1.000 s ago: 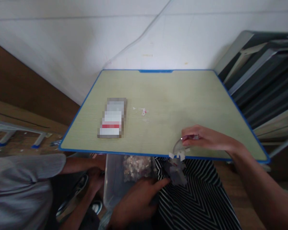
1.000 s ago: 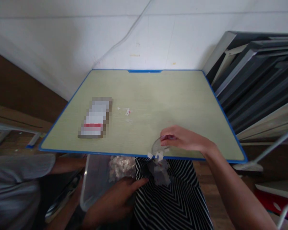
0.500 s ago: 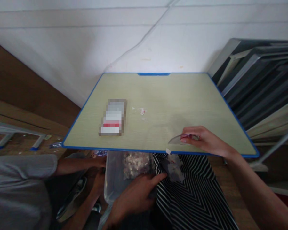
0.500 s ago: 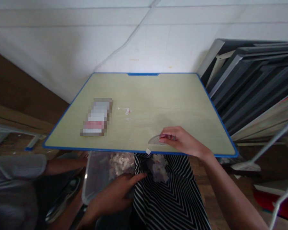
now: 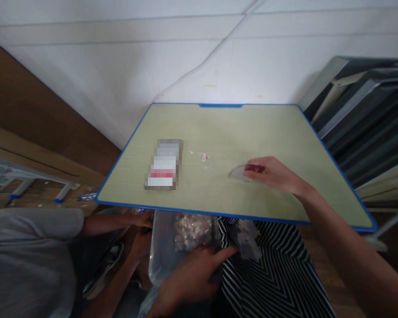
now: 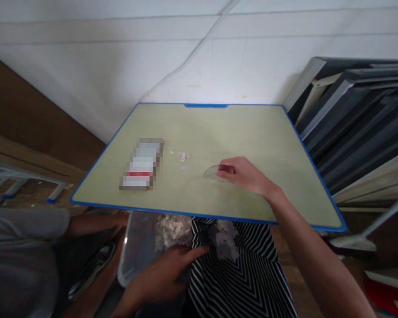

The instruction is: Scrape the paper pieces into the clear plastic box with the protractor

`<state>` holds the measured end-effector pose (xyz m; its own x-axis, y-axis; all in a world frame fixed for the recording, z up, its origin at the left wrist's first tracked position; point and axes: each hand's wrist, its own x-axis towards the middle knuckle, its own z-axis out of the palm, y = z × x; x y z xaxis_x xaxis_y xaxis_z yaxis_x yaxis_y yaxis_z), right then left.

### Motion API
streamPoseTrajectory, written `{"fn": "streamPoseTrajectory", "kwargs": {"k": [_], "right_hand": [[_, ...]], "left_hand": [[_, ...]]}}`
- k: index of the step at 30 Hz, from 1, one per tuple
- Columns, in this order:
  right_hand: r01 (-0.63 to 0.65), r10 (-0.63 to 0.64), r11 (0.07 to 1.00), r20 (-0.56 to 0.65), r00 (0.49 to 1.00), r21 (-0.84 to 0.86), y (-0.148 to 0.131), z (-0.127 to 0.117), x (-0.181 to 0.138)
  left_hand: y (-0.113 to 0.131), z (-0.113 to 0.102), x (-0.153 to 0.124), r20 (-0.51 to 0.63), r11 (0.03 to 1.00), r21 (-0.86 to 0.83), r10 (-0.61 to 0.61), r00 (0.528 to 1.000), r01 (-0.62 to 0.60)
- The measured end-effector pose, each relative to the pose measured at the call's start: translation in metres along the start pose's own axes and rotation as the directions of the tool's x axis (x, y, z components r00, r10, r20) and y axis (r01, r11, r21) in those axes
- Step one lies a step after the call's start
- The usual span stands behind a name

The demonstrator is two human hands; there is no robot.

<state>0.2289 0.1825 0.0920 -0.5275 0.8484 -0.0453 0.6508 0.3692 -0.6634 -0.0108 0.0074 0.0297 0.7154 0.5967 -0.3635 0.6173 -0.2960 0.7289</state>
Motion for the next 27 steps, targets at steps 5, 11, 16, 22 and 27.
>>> {"fn": "streamPoseTrajectory", "kwargs": {"k": [5, 11, 16, 22, 27], "right_hand": [[-0.045, 0.038, 0.997, -0.114, 0.993, -0.062, -0.009, 0.019, 0.042], [0.095, -0.095, 0.995, 0.054, 0.994, 0.0, -0.021, 0.032, 0.06], [-0.017, 0.002, 0.998, -0.278, 0.961, -0.053, -0.005, 0.027, 0.074], [0.122, -0.121, 0.992, -0.045, 0.992, 0.028, -0.001, 0.021, 0.069], [0.104, -0.104, 0.995, -0.055, 0.993, -0.003, -0.005, 0.026, 0.069]], "left_hand": [[0.001, 0.0, 0.0, -0.018, 1.0, 0.026, 0.008, 1.0, -0.008], [0.004, -0.001, 0.002, 0.02, 0.997, 0.071, -0.032, 0.999, 0.031], [0.001, 0.002, 0.003, 0.055, 0.985, 0.17, -0.036, 0.998, 0.027], [-0.006, 0.01, 0.006, 0.033, 0.98, 0.198, -0.01, 0.999, 0.003], [-0.008, 0.012, 0.011, 0.037, 0.967, 0.254, 0.026, 0.999, -0.035]]}}
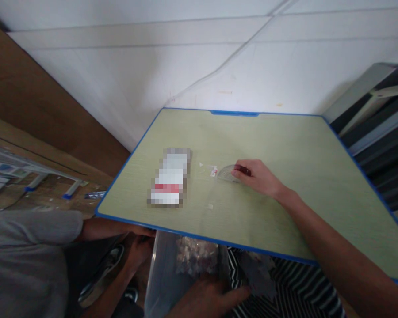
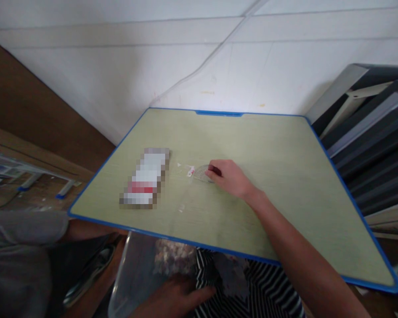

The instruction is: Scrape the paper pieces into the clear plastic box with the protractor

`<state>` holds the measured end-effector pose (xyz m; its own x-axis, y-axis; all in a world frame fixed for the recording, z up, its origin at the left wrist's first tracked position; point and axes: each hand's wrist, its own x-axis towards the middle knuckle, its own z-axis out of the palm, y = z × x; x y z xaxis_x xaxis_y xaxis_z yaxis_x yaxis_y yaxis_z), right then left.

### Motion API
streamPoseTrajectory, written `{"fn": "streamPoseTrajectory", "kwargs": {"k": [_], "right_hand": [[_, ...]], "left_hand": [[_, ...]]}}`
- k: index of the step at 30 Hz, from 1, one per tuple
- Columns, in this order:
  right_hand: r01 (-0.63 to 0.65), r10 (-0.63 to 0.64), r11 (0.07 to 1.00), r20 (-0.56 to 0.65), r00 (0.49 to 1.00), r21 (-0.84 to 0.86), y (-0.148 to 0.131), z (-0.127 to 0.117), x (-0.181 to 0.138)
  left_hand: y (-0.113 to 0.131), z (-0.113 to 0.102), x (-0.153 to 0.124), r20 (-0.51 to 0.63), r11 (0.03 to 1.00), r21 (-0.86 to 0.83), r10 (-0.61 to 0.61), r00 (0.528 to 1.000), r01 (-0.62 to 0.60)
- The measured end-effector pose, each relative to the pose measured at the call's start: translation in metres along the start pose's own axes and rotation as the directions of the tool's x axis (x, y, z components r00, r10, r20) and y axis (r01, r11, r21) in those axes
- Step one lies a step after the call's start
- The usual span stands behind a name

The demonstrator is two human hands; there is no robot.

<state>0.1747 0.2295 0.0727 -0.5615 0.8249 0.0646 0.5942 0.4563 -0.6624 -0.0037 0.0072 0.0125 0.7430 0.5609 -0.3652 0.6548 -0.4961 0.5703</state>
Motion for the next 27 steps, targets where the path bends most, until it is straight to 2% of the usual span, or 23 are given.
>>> {"fn": "streamPoseTrajectory", "kwargs": {"k": [3, 7, 11, 16, 20, 22, 25, 27], "right_hand": [[0.047, -0.052, 0.998, 0.097, 0.994, 0.047, -0.001, 0.003, 0.0], [-0.01, 0.01, 1.0, 0.007, 1.0, 0.01, -0.006, 0.004, 0.0], [0.041, -0.045, 0.998, 0.109, 0.993, 0.038, -0.01, 0.007, 0.0], [-0.039, 0.039, 0.999, -0.151, 0.988, -0.001, -0.007, 0.013, 0.005], [-0.081, 0.064, 0.99, -0.145, 0.987, -0.117, -0.005, 0.011, 0.005], [-0.123, 0.091, 0.977, -0.181, 0.979, -0.173, -0.006, 0.008, 0.004], [-0.158, 0.116, 0.972, -0.232, 0.966, -0.172, -0.007, 0.005, 0.003], [-0.143, 0.103, 0.975, -0.224, 0.969, -0.168, -0.008, 0.005, 0.003]], "left_hand": [[0.001, -0.002, 0.002, 0.011, 1.0, 0.021, 0.004, 1.0, -0.005], [0.0, 0.0, 0.004, 0.009, 0.999, 0.054, -0.002, 1.0, 0.001], [-0.002, 0.007, 0.005, -0.006, 0.997, 0.08, 0.005, 1.0, -0.005], [-0.002, 0.008, 0.003, -0.029, 0.996, 0.09, -0.001, 1.0, 0.004], [0.0, 0.002, 0.002, 0.029, 0.995, 0.094, -0.029, 0.999, 0.026], [0.001, -0.002, 0.001, 0.042, 0.996, 0.088, -0.029, 0.999, 0.025], [0.001, -0.003, 0.0, 0.029, 0.999, 0.034, -0.025, 0.999, 0.024], [0.001, -0.003, -0.001, 0.015, 0.999, -0.006, -0.032, 0.999, 0.032]]}}
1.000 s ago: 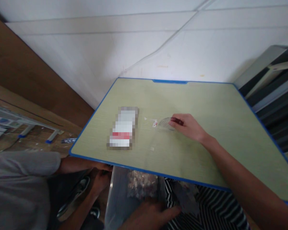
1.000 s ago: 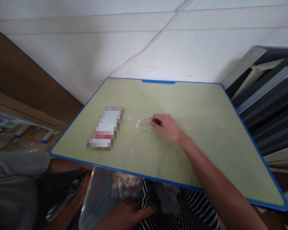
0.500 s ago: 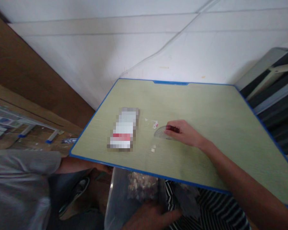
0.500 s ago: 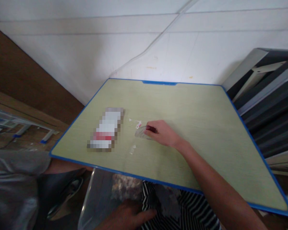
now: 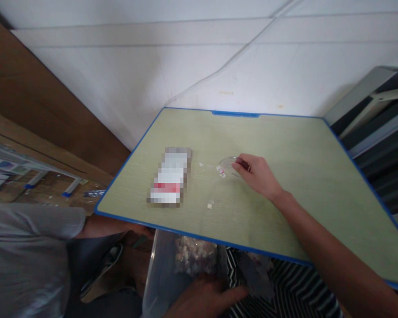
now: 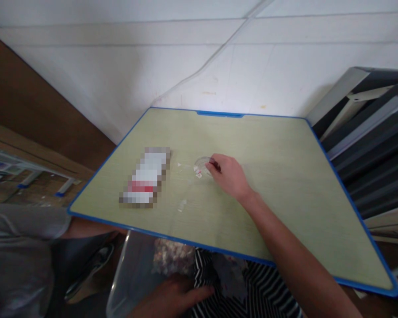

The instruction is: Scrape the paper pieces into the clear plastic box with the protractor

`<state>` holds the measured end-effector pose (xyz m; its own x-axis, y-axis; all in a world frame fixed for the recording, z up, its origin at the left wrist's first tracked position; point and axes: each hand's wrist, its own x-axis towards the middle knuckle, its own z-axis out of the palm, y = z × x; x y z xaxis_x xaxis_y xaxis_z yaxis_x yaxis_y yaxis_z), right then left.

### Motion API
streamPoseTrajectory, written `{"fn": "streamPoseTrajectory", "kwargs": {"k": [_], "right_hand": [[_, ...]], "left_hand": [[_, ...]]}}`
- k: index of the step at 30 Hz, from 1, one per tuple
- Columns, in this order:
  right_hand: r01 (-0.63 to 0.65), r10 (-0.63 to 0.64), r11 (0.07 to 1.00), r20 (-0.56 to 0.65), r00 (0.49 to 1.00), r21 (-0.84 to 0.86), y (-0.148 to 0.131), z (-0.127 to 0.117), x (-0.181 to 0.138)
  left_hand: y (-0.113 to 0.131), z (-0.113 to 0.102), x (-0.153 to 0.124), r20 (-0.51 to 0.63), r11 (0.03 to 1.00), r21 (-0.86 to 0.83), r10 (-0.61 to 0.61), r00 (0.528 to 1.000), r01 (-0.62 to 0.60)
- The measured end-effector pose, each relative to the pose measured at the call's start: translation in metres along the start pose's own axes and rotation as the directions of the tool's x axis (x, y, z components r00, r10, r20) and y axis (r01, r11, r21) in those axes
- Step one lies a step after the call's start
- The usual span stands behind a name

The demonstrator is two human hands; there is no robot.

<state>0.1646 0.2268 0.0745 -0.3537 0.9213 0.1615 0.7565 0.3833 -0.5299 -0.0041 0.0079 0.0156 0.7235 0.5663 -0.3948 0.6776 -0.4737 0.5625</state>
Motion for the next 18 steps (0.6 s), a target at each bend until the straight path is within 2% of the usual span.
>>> {"fn": "streamPoseTrajectory", "kwargs": {"k": [4, 7, 14, 18], "right_hand": [[-0.035, 0.039, 0.996, 0.052, 0.998, -0.083, -0.001, 0.0, 0.0], [-0.076, 0.078, 0.992, 0.022, 0.997, -0.101, -0.002, -0.002, 0.0], [-0.06, 0.075, 0.987, 0.09, 0.993, -0.151, 0.001, -0.008, -0.003], [-0.023, 0.032, 0.995, 0.102, 0.994, -0.095, 0.002, -0.011, -0.002]], "left_hand": [[-0.001, 0.003, -0.001, -0.001, 0.998, -0.059, -0.006, 1.0, 0.006], [-0.001, 0.003, 0.0, 0.008, 0.997, -0.069, -0.018, 1.0, 0.018], [0.0, 0.0, 0.001, 0.015, 0.999, -0.031, -0.012, 1.0, 0.012], [0.002, -0.003, -0.001, 0.004, 1.0, 0.009, -0.001, 1.0, 0.001]]}}
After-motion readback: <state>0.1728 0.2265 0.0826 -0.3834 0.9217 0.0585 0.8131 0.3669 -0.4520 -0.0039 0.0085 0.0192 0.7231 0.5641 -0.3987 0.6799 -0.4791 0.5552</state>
